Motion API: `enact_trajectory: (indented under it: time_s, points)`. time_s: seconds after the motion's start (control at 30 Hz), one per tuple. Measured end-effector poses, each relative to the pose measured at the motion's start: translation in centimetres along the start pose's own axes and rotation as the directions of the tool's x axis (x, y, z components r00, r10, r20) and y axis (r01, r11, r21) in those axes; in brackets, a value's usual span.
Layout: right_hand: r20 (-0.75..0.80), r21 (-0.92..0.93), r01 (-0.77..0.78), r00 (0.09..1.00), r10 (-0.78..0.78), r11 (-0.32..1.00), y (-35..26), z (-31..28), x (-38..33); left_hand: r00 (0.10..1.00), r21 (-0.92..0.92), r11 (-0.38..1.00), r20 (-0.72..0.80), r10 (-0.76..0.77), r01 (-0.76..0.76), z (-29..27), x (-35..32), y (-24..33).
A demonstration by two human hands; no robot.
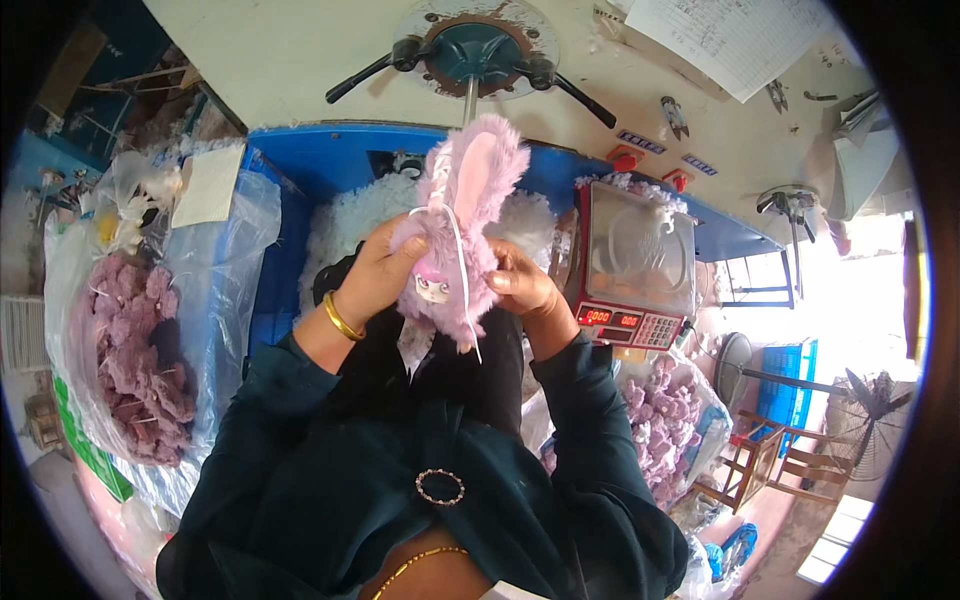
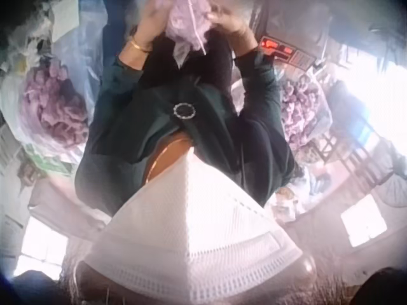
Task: The person stuffs pink fluffy material into a small bunny-shaped toy using a metal rod, then ties the opening with a white string. The person repeats this process with multiple toys, placing each finished one on a digital scale.
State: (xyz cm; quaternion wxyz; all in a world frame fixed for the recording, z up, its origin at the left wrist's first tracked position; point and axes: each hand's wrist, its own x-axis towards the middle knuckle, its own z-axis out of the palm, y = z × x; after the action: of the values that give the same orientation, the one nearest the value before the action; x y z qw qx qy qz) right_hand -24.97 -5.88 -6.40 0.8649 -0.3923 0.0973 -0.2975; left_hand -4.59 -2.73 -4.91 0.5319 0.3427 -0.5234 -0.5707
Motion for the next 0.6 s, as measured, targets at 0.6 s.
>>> enact_trajectory:
  time_s: [0.6]
  points:
    - [-0.067, -0.988, -0.045, 0.988, 0.14, -0.149, -3.0, 9.1, -1.8, 0.777, -0.584, 0.533, 0.322, -0.541, 0.613, 1.2, -0.7, 0.0]
